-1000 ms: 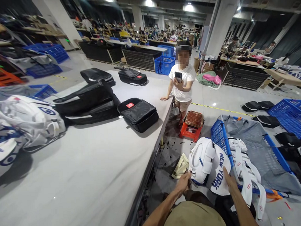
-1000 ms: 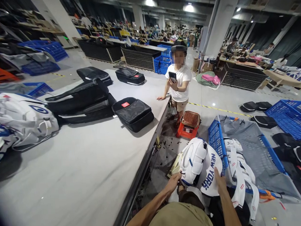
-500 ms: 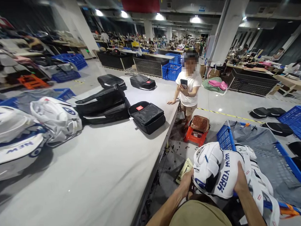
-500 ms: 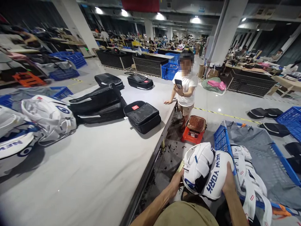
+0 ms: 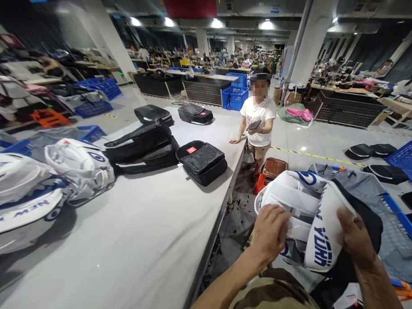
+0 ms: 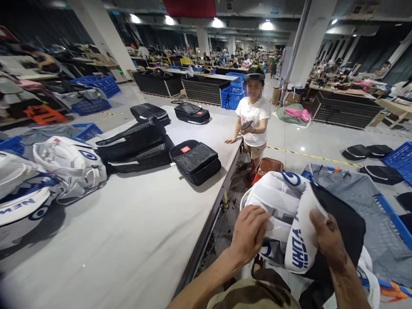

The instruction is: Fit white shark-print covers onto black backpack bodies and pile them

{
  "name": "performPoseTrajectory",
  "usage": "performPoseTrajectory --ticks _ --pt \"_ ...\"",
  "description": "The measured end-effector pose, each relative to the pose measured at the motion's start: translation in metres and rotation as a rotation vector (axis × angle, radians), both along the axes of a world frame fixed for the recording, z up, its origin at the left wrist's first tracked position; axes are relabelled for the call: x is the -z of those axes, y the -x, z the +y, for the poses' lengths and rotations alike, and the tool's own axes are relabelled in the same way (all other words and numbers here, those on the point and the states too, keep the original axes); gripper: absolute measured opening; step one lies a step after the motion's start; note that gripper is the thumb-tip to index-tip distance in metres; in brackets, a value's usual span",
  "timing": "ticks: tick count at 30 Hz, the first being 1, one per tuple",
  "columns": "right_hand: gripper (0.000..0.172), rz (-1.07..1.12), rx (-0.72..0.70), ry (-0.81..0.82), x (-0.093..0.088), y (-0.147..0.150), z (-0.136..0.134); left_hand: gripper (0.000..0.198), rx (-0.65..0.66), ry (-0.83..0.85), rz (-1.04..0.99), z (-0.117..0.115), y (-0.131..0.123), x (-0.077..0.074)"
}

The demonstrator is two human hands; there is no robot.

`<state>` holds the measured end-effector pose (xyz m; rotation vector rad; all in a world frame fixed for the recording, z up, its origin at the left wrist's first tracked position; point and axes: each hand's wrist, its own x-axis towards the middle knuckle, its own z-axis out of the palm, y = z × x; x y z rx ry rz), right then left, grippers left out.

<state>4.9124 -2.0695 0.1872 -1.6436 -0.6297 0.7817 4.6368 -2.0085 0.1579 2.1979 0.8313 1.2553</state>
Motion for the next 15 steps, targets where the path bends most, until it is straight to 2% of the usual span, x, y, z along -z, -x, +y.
performPoseTrajectory --ticks 1,3,5,7,9,11,13,15 --pt "0.066 -0.01 -0.092 0.016 -0.008 0.007 -0.002 0.035 0.07 -0.124 0.125 -0.001 -0.005 -0.005" --pt "0.067 -0.064 -0.366 0.046 -0.023 0.026 0.0 0.036 0.129 -0.257 0.362 -0.002 -0.016 0.003" --pt "0.07 -0.15 -0.666 0.07 -0.037 0.045 0.008 0.031 0.151 -0.274 0.531 -0.003 -0.026 0.027" --pt "0.069 -0.216 -0.889 0.089 -0.048 0.061 0.019 0.024 0.181 -0.209 0.58 -0.004 -0.035 0.057" --pt "0.067 -0.272 -1.025 0.078 -0.053 0.071 0.027 0.024 0.216 -0.083 0.513 -0.005 -0.046 0.084" --pt "0.065 -0.32 -1.108 0.074 -0.056 0.075 0.03 0.031 0.279 0.092 0.358 -0.006 -0.058 0.102" --pt "0.062 -0.351 -1.17 0.1 -0.059 0.077 0.029 0.03 0.343 0.365 0.139 -0.007 -0.068 0.11" --pt "0.06 -0.353 -1.235 0.114 -0.064 0.08 0.025 0.014 0.329 0.646 -0.057 -0.006 -0.072 0.112"
